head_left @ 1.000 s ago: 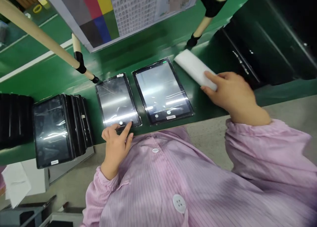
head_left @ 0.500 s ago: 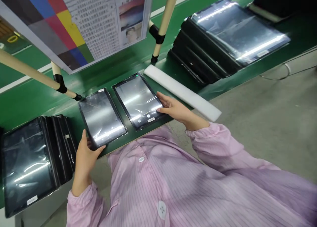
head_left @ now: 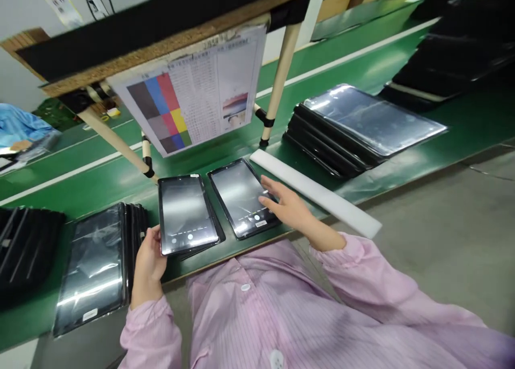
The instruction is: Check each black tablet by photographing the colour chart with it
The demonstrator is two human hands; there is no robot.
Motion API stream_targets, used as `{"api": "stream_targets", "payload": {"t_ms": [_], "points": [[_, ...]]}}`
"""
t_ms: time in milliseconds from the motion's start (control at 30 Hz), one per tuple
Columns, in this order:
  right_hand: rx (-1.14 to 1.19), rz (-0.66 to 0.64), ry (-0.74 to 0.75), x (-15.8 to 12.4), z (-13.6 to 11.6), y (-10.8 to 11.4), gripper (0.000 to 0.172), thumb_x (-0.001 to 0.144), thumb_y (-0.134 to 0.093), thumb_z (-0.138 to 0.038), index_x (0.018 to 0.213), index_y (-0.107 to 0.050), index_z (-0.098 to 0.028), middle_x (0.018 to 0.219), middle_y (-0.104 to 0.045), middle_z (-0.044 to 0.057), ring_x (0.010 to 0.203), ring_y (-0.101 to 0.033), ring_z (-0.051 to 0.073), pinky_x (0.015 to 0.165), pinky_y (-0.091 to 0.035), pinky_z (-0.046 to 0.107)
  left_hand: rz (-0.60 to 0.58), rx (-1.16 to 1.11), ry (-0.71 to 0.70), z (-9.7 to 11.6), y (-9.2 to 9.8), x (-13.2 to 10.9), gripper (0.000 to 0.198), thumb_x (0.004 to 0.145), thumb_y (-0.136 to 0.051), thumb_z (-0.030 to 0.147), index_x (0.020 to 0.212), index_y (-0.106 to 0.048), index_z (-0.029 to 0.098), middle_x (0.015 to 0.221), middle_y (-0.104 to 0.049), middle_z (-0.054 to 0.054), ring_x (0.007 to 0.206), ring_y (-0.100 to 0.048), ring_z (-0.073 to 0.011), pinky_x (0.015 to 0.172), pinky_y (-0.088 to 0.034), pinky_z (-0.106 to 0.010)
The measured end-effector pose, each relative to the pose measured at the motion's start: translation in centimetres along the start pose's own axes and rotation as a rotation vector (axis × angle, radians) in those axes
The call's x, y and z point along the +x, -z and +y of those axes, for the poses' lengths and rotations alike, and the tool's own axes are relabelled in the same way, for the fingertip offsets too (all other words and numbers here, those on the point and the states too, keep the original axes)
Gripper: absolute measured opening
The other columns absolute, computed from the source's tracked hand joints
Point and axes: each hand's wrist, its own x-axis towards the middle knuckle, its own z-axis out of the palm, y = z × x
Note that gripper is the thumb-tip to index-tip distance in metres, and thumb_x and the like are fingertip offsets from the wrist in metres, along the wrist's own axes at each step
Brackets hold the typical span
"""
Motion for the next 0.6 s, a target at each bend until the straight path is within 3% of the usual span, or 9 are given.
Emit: {"api": "stream_targets", "payload": {"t_ms": [133, 200, 267, 367, 467, 600], "points": [[-0.117, -0.246, 0.134, 0.2, -4.2, -2.8, 0.053, 0.091, -0.058, -0.045, 0.138, -0.062, -0.022, 0.144, -0.058, 0.016, 0.122, -0.064, 0.034, 0.079, -0.063, 0.047, -0.022, -0.096, 0.001, -0.3, -1.0, 0.2, 0.050, 0.069, -0.084, 0.033, 0.115, -0.070, 0.019, 0.103, -0.076, -0.005, 0.081, -0.070, -0.0167, 0.071, -0.056, -0.027], [-0.117, -0.360, 0.192, 0.5, -5.6, -4.3, 0.051, 0.090, -0.058, -0.044, 0.136, -0.064, -0.022, 0.144, -0.058, 0.016, 0.124, -0.063, 0.034, 0.083, -0.062, 0.049, -0.025, -0.144, -0.026, -0.6, -1.4, -0.5, 0.054, 0.067, -0.086, 0.028, 0.118, -0.070, 0.019, 0.108, -0.077, -0.007, 0.086, -0.072, -0.0176, 0.076, -0.057, -0.028], [-0.123, -0.414, 0.241, 0.6, -6.5, -5.7, 0.054, 0.089, -0.060, -0.044, 0.138, -0.063, -0.021, 0.145, -0.057, 0.017, 0.131, -0.058, 0.035, 0.101, -0.054, 0.056, -0.021, -0.183, -0.070, -0.8, -1.8, -1.7, 0.054, 0.065, -0.088, 0.029, 0.116, -0.072, 0.020, 0.108, -0.077, -0.006, 0.088, -0.072, -0.0174, 0.078, -0.057, -0.027], [-0.088, -0.398, 0.269, 0.5, -7.4, -6.6, 0.067, 0.089, -0.061, -0.048, 0.150, -0.050, -0.022, 0.145, -0.057, 0.017, 0.132, -0.057, 0.036, 0.112, -0.044, 0.061, -0.062, -0.250, -0.134, -0.9, -2.6, -4.1, 0.056, 0.065, -0.090, 0.034, 0.118, -0.072, 0.026, 0.111, -0.078, -0.005, 0.092, -0.073, -0.0189, 0.079, -0.058, -0.028], [0.167, -0.325, 0.263, 0.1, -8.4, -6.4, 0.074, 0.091, -0.058, -0.056, 0.156, -0.039, -0.026, 0.140, -0.062, 0.014, 0.125, -0.063, 0.032, 0.107, -0.050, 0.056, -0.164, -0.312, -0.208, -0.3, -3.6, -6.2, 0.053, 0.072, -0.086, 0.037, 0.122, -0.070, 0.034, 0.118, -0.076, -0.002, 0.099, -0.072, -0.0194, 0.086, -0.059, -0.031], [0.504, -0.154, 0.206, 0.2, -9.4, -5.5, 0.070, 0.090, -0.049, -0.073, 0.146, -0.054, -0.030, 0.141, -0.063, 0.006, 0.136, -0.054, 0.030, 0.115, -0.045, 0.049, -0.292, -0.223, -0.305, 1.0, -5.7, -7.2, 0.049, 0.080, -0.079, 0.039, 0.127, -0.065, 0.038, 0.121, -0.073, -0.001, 0.105, -0.070, -0.0186, 0.089, -0.057, -0.032]]}}
